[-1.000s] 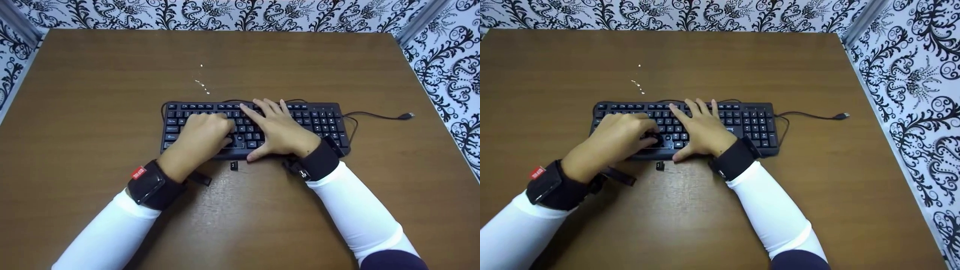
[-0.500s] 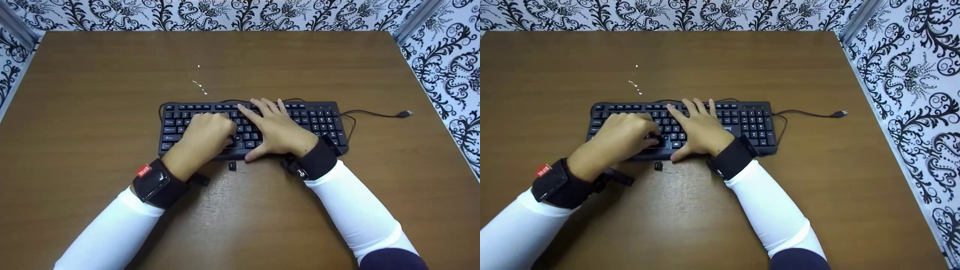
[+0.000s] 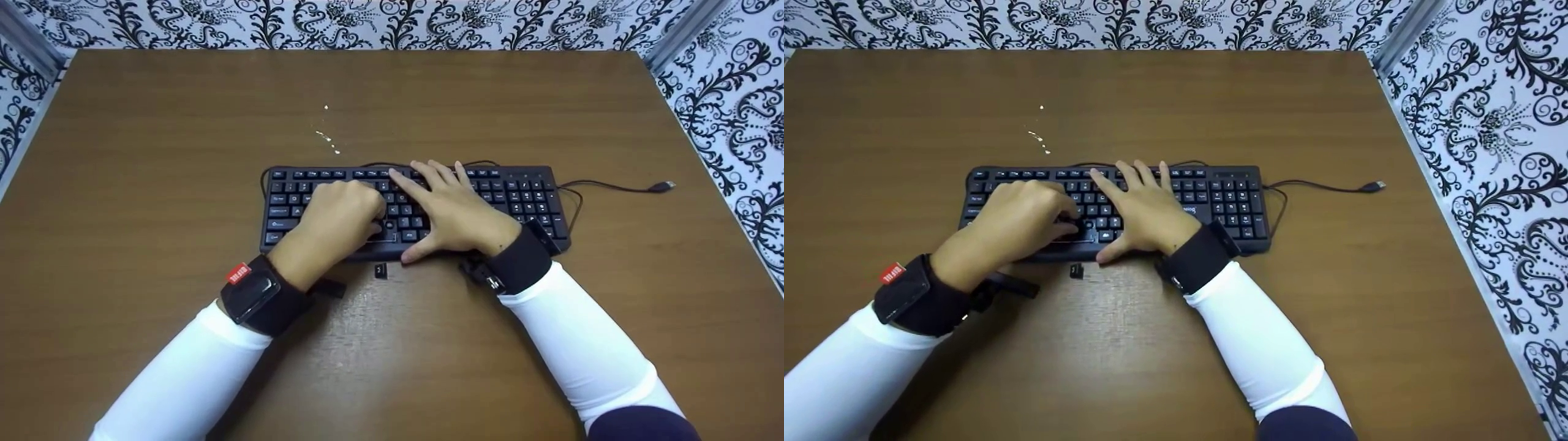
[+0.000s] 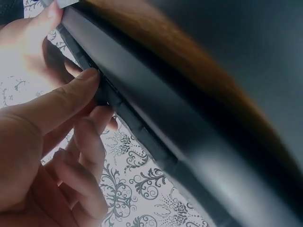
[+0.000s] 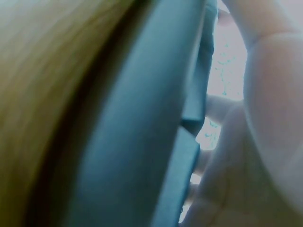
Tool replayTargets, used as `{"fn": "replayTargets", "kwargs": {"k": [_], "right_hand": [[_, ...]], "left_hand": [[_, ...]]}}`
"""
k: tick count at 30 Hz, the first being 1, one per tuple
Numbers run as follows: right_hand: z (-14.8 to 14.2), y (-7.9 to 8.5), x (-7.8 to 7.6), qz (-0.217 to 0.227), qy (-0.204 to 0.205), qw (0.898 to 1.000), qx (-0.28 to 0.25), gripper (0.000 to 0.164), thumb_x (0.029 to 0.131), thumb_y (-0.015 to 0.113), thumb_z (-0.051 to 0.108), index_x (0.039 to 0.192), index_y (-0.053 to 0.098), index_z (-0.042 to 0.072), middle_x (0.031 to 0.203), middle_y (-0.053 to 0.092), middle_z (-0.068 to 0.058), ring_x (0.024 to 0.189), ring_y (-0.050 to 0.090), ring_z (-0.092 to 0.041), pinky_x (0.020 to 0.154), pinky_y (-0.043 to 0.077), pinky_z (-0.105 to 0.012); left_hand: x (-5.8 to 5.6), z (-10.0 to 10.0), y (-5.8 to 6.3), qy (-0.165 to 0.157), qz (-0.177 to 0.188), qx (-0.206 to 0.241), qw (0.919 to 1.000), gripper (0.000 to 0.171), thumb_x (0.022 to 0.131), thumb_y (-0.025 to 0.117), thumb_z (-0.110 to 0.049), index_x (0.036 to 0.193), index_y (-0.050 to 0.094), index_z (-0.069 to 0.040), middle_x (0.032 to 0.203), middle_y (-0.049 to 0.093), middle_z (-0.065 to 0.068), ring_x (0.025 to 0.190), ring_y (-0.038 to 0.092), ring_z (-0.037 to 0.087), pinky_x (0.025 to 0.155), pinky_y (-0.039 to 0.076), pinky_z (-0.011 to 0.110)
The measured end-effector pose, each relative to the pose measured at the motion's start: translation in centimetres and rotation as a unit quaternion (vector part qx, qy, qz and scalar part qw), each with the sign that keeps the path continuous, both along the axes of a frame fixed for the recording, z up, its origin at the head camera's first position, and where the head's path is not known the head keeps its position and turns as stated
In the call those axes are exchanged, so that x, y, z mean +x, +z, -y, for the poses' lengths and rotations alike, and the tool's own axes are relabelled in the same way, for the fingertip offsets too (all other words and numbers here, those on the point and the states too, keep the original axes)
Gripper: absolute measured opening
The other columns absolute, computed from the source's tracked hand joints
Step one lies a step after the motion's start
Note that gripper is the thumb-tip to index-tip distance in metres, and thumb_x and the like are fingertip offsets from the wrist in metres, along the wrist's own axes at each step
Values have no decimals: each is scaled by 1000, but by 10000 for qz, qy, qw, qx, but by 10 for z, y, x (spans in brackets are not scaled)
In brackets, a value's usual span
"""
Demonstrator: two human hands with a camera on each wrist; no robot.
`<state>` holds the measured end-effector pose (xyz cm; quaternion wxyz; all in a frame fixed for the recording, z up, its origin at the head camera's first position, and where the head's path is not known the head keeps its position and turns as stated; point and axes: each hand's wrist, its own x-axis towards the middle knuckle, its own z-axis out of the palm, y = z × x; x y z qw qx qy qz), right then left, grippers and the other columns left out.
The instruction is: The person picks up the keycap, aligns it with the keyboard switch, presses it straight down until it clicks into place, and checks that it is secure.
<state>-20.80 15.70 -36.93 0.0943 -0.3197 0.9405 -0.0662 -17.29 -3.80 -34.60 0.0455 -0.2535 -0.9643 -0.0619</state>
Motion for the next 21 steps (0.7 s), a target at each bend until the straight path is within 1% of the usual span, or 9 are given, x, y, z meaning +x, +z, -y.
{"fn": "replayTargets", "kwargs": {"k": [4,8,13,16,21], "right_hand": [[0,0,0,-36,-3,10000,27,125,47,62,83,147,4,34,153,13,-13,140,11,-37,111,3,-61],[0,0,-1,-50,15,10000,35,125,47,62,83,147,5,33,153,13,-13,140,12,-37,110,4,-62],[0,0,0,-10,19,10000,40,124,48,63,82,147,4,34,153,13,-13,140,11,-38,110,3,-62],[1,1,1,36,2,10000,54,125,48,63,81,147,4,34,154,12,-13,140,10,-38,110,2,-61],[0,2,0,63,-8,10000,52,124,48,63,81,147,4,34,154,11,-13,141,10,-38,111,2,-61]], "left_hand": [[0,-1,-1,45,52,63,10000,10,74,75,-25,72,70,-17,81,70,5,71,65,27,63,54,43],[1,-1,-1,62,35,37,10000,8,75,74,-24,74,71,-17,82,70,6,72,66,28,64,54,43],[6,0,0,-22,-164,-91,9998,7,77,71,-20,78,72,-13,81,70,8,70,65,30,60,54,44],[7,0,1,-6,-273,-95,9996,6,78,71,-19,76,72,-14,80,70,7,68,65,29,59,53,44],[8,-1,-1,52,-480,17,9988,5,77,71,-20,74,72,-16,76,70,6,65,64,29,57,52,44]]}}
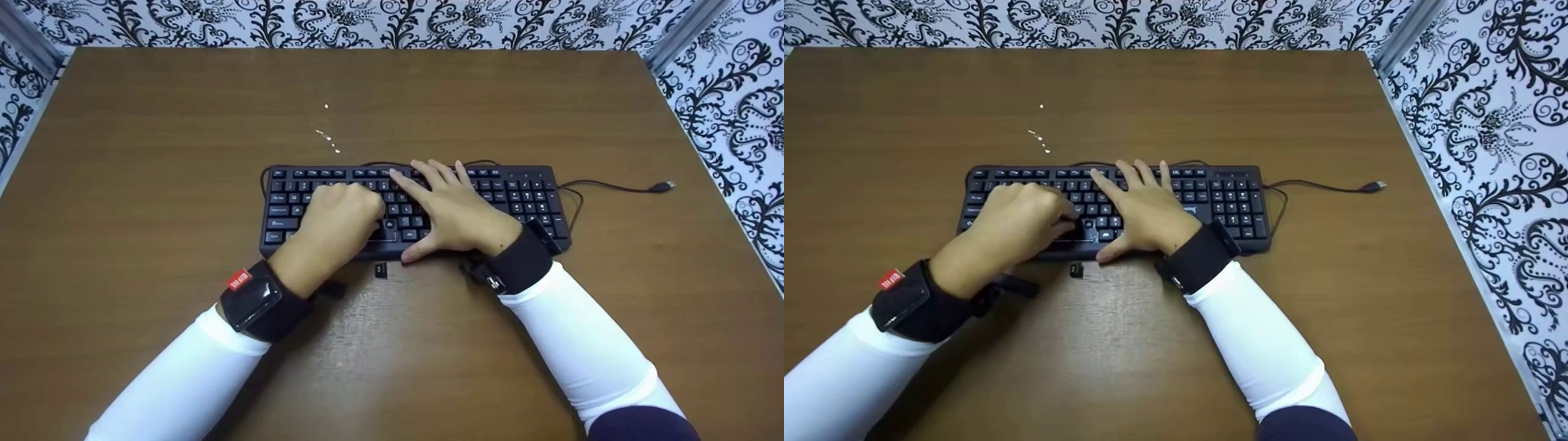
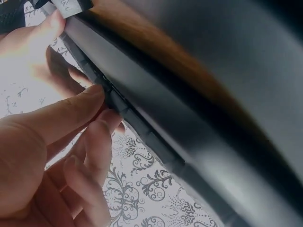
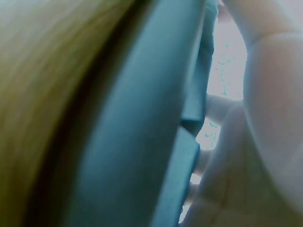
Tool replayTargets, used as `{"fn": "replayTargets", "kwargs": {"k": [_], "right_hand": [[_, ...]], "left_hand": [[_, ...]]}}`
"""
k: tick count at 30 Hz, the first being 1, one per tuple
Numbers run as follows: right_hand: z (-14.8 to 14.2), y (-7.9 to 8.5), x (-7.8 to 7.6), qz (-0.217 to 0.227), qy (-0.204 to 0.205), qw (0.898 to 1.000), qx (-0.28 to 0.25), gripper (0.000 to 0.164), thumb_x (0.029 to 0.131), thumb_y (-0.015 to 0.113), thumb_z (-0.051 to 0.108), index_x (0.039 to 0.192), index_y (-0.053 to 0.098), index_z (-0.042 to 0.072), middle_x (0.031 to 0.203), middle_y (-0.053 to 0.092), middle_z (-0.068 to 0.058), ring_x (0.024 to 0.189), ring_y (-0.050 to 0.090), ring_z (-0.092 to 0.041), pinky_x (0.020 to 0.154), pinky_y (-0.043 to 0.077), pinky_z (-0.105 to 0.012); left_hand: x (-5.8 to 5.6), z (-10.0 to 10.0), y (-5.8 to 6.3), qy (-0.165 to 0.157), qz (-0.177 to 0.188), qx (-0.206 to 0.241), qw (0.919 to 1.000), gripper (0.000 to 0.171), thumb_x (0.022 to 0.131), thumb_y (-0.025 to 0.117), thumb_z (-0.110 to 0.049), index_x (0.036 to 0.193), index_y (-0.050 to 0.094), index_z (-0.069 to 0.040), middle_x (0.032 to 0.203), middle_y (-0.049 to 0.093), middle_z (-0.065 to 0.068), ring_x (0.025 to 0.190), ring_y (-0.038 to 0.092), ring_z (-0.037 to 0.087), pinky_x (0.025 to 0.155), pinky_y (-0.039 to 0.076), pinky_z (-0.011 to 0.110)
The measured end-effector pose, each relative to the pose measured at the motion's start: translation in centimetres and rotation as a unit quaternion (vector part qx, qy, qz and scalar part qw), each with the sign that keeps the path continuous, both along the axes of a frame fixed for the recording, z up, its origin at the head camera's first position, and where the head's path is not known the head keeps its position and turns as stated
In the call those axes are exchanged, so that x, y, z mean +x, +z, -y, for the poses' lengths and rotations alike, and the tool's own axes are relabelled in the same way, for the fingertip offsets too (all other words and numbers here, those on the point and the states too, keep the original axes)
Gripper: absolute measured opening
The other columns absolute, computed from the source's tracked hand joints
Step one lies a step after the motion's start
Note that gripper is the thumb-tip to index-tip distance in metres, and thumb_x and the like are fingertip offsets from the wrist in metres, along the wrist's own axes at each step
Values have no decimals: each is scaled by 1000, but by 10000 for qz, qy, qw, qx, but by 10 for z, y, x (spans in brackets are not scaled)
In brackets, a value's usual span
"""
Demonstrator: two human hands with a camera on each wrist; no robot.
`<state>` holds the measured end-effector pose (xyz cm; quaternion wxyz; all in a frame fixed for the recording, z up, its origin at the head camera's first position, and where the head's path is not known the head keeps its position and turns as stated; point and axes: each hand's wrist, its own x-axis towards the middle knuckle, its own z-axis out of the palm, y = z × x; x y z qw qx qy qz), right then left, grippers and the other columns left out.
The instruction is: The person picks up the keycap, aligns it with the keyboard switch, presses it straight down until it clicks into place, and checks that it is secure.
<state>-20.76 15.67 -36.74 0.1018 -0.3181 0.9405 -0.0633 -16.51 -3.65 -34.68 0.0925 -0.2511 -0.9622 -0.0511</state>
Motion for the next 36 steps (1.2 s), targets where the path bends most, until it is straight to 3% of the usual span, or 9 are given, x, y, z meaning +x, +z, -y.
{"fn": "replayTargets", "kwargs": {"k": [5,11,22,29,36], "right_hand": [[0,0,0,5,-1,10000,-36,124,48,64,81,147,5,34,154,12,-13,141,10,-38,110,2,-61],[-1,-1,-1,18,-15,10000,4,124,48,64,81,147,5,34,154,12,-13,141,10,-38,110,2,-62],[0,2,0,-8,-2,10000,-16,124,48,64,81,147,5,33,154,12,-13,141,10,-38,110,2,-62],[1,4,0,-27,7,10000,-9,124,48,65,80,147,4,34,154,12,-14,141,10,-38,110,1,-61],[1,0,0,5,-8,10000,-23,124,48,64,81,147,5,34,154,12,-14,140,10,-39,110,1,-61]], "left_hand": [[1,-2,-1,59,-180,-143,9997,8,78,64,-10,75,71,-12,75,69,7,62,63,29,53,52,45],[-1,-8,-2,152,-95,-501,9986,15,78,58,-2,85,71,-6,79,69,10,66,64,31,56,53,45],[2,-1,0,21,-202,-199,9996,13,77,63,-6,75,72,-14,73,69,5,62,64,29,53,52,44],[19,5,10,-302,-423,253,9983,9,79,64,-13,73,69,-17,67,65,-1,53,59,20,45,48,35],[40,7,5,-501,244,-240,9982,20,77,71,-36,77,69,-16,66,66,1,54,59,21,47,48,37]]}}
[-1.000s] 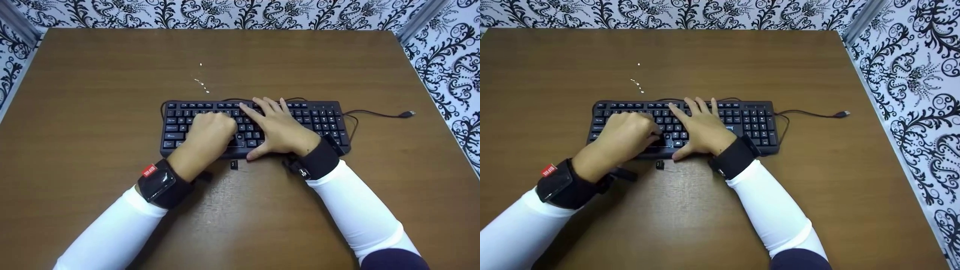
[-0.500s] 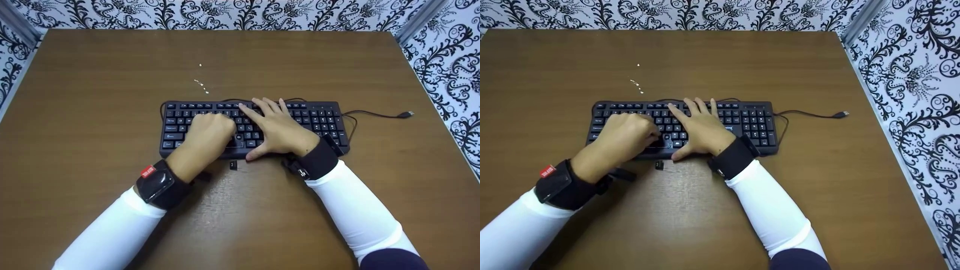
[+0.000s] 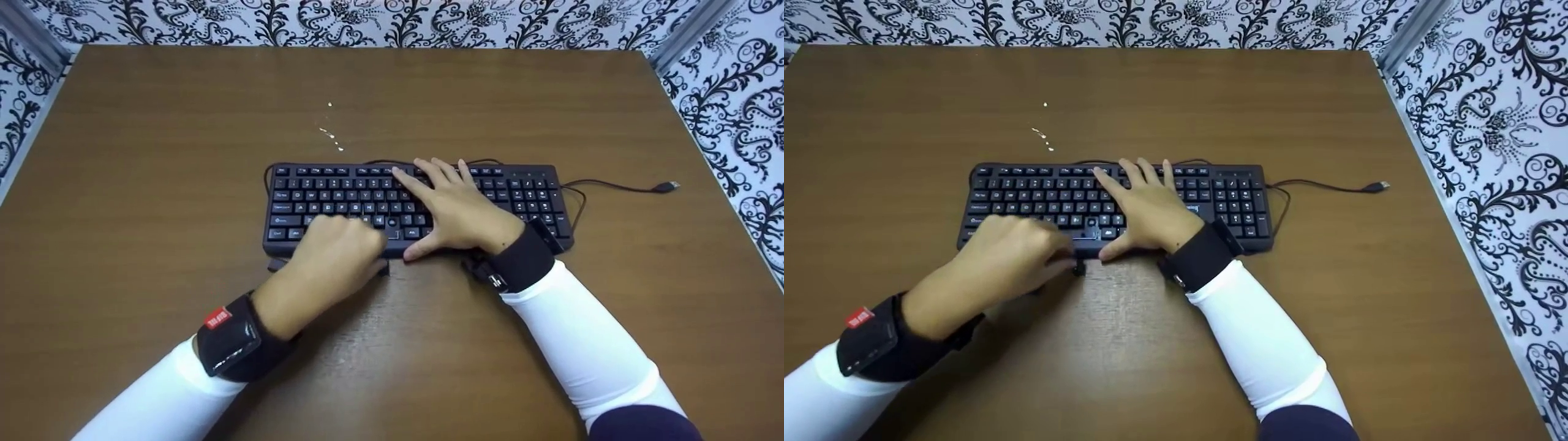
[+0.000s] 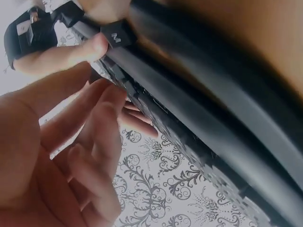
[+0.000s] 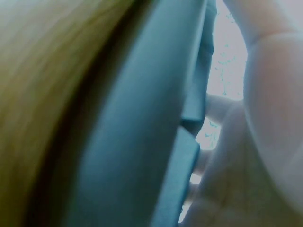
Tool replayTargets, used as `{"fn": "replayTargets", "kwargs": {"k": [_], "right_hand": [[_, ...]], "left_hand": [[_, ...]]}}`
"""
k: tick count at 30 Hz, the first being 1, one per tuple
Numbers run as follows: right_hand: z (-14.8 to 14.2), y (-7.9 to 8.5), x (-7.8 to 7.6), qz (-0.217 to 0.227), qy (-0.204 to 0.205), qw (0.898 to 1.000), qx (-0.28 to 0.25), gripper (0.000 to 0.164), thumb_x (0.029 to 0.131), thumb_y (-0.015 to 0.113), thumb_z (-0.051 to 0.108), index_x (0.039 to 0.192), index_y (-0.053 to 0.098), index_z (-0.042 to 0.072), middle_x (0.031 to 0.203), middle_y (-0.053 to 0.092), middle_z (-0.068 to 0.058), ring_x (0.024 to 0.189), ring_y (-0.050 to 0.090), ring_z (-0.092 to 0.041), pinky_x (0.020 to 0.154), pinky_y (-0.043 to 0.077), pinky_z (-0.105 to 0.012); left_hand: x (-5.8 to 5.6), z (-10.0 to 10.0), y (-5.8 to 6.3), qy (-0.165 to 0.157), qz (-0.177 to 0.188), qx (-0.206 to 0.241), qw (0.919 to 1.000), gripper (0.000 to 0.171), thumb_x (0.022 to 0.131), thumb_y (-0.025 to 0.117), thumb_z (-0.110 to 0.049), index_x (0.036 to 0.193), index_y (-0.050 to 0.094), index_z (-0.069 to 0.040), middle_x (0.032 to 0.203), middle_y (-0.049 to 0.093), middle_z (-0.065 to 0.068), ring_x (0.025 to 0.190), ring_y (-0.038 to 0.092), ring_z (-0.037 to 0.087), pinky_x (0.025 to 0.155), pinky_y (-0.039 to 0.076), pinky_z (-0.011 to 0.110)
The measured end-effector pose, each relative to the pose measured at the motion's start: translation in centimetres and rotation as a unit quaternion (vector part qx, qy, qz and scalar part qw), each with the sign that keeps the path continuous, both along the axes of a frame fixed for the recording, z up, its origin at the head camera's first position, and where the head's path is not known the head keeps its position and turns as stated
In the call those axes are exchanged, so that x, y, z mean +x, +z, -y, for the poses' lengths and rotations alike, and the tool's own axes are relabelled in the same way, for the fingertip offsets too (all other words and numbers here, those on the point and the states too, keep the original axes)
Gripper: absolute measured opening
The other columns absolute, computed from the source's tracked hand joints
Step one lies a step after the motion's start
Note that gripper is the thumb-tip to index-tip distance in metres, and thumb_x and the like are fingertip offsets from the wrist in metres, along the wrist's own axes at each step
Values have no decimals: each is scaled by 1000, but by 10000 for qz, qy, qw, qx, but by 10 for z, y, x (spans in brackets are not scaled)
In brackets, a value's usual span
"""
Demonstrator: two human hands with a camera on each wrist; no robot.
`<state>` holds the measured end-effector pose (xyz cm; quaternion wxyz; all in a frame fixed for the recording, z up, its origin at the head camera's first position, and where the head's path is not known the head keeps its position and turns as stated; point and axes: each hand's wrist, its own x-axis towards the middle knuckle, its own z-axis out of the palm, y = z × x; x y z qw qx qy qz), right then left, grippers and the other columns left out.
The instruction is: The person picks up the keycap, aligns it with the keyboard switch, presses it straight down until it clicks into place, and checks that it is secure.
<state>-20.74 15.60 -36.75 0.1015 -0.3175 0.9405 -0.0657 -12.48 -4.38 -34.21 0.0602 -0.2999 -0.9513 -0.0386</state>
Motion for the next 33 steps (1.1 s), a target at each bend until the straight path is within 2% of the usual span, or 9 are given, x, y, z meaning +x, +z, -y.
{"fn": "replayTargets", "kwargs": {"k": [5,9,13,19,28,33], "right_hand": [[-1,-1,0,5,-2,10000,-10,124,49,64,80,147,5,34,153,12,-14,140,10,-39,110,2,-62],[-1,-1,0,13,2,10000,14,124,49,64,80,147,5,33,153,12,-14,140,10,-39,110,2,-62],[-1,1,0,-59,21,10000,-14,123,49,65,80,147,7,33,153,13,-14,140,11,-39,110,2,-62],[-1,0,1,-77,49,10000,-8,124,49,65,80,147,7,32,153,13,-14,140,11,-39,110,3,-62],[-1,0,1,-74,23,10000,-4,124,48,65,80,147,7,32,153,13,-15,140,11,-39,110,3,-62],[-1,-1,1,-72,11,10000,-20,124,48,65,80,147,7,33,153,14,-14,140,11,-39,110,2,-62]], "left_hand": [[5,-1,-9,-141,82,-59,9998,23,75,72,-37,77,68,-14,66,66,3,55,59,23,49,49,40],[6,-2,-14,-152,3,-52,9999,25,76,71,-38,76,68,-13,66,66,3,53,59,22,48,48,39],[6,-6,-17,-106,-95,-47,9999,27,77,70,-38,79,69,-11,67,67,4,54,59,24,47,47,39],[6,-9,-17,-137,50,-71,9999,25,77,71,-36,81,69,-11,71,68,4,58,62,26,50,50,40],[7,-11,-20,-196,-43,294,9994,5,77,69,-16,78,68,-11,72,68,4,59,62,25,51,51,40],[9,-13,-23,-101,-104,350,9993,5,76,68,-13,80,69,-10,73,68,5,59,62,24,51,52,39]]}}
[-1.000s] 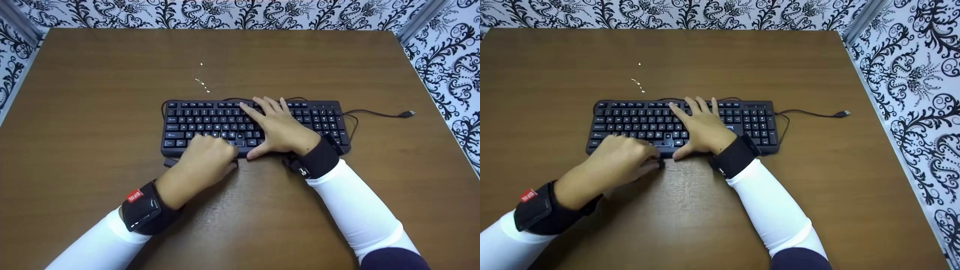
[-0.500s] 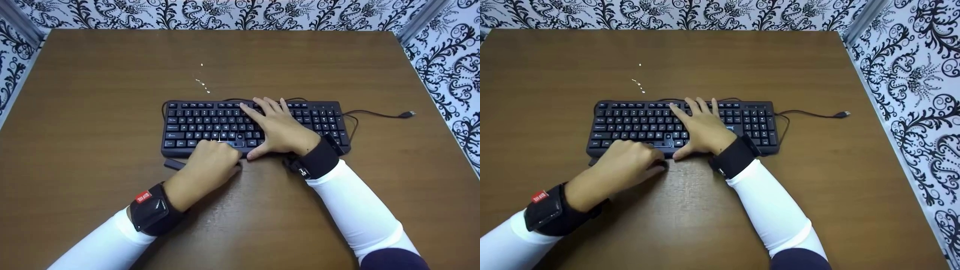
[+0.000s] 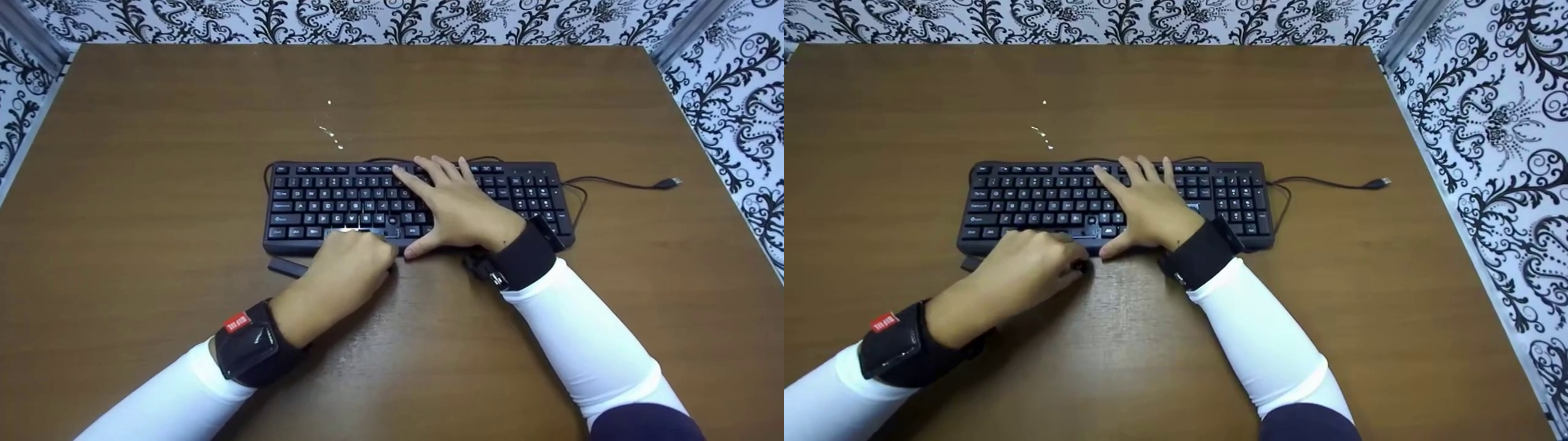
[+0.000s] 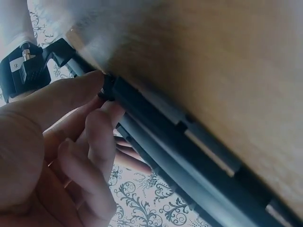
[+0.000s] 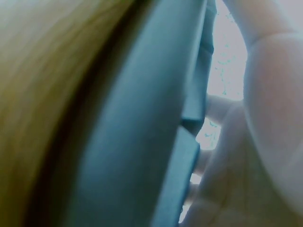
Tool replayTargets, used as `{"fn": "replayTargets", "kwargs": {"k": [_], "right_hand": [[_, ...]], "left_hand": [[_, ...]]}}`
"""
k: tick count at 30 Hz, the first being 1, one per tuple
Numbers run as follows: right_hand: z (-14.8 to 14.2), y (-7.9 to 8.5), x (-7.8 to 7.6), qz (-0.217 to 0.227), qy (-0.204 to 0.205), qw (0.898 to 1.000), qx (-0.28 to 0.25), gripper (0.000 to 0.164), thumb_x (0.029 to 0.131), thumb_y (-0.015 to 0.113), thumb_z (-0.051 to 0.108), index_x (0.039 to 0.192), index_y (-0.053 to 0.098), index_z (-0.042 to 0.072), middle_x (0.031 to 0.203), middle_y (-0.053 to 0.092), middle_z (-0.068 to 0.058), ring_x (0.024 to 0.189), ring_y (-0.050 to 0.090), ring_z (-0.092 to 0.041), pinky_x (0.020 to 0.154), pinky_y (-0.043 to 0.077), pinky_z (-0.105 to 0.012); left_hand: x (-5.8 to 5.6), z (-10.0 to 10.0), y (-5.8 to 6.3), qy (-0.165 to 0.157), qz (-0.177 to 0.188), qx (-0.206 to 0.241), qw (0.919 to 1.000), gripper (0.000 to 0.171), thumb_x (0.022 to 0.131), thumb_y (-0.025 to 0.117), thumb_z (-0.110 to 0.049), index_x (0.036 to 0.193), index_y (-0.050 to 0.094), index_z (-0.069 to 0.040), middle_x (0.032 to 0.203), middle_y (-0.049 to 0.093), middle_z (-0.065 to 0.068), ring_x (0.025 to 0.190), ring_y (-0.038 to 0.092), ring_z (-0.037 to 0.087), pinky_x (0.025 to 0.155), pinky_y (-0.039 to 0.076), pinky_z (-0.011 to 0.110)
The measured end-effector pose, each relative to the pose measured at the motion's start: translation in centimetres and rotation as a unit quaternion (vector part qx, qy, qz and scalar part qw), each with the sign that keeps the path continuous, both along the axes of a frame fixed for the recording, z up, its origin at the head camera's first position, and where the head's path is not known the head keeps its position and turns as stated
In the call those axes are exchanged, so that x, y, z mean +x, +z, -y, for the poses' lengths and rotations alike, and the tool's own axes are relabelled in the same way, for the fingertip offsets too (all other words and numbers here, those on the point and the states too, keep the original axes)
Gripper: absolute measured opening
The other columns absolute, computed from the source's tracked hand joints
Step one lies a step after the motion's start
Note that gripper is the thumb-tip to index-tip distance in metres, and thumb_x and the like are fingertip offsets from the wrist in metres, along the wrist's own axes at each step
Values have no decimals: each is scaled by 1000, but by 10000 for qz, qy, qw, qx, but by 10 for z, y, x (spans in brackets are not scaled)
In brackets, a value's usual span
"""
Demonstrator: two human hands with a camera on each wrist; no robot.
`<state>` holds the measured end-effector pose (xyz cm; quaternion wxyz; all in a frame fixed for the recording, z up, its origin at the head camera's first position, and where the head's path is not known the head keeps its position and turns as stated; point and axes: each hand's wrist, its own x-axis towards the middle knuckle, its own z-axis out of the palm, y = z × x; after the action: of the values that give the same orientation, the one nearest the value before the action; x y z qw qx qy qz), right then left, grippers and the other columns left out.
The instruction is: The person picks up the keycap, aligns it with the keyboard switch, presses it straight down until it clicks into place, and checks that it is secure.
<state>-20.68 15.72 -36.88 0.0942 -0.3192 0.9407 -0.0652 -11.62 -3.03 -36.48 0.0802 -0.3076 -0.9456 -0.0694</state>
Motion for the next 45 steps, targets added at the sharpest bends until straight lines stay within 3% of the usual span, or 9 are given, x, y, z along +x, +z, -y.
{"fn": "replayTargets", "kwargs": {"k": [7,14,21,24,31,38,45], "right_hand": [[-1,-1,0,19,7,10000,32,124,49,65,80,147,6,33,153,13,-14,140,11,-39,110,2,-61],[1,0,-1,-51,44,10000,-18,125,48,65,80,147,7,32,153,14,-14,140,12,-38,111,3,-61],[0,2,-2,-56,15,10000,12,125,48,64,81,147,6,33,153,13,-14,140,11,-38,111,3,-61],[-1,1,-1,8,-34,10000,80,125,48,64,81,147,6,33,154,12,-13,141,10,-37,111,2,-61],[-1,0,-1,54,-29,10000,3,125,48,65,80,147,7,33,154,12,-13,141,9,-37,111,2,-61],[0,0,-1,39,-16,10000,22,125,47,65,81,147,7,33,154,12,-13,141,10,-37,111,2,-61],[0,1,-1,73,-41,10000,4,124,48,66,80,147,9,32,153,13,-13,141,9,-37,111,2,-61]], "left_hand": [[0,-6,-3,-46,128,-50,9999,7,77,63,-10,80,70,-11,80,67,7,60,61,23,51,52,38],[-1,-6,2,-52,309,214,9993,7,78,61,-6,78,67,-8,78,66,8,63,64,25,53,53,39],[-21,-1,26,121,287,287,9991,7,78,64,-11,85,68,-10,81,66,6,65,63,25,56,54,38],[-34,-3,30,219,352,226,9989,9,79,66,-16,86,67,-10,83,66,7,70,65,27,62,55,40],[-51,-5,25,523,463,52,9975,12,77,70,-18,86,66,-11,88,68,9,77,66,31,67,54,45],[-54,-7,19,563,373,-160,9976,12,76,71,-20,85,68,-13,90,68,10,75,66,32,62,54,46],[-55,-8,17,440,292,114,9985,5,76,71,-17,76,69,-12,85,70,10,72,66,32,59,53,47]]}}
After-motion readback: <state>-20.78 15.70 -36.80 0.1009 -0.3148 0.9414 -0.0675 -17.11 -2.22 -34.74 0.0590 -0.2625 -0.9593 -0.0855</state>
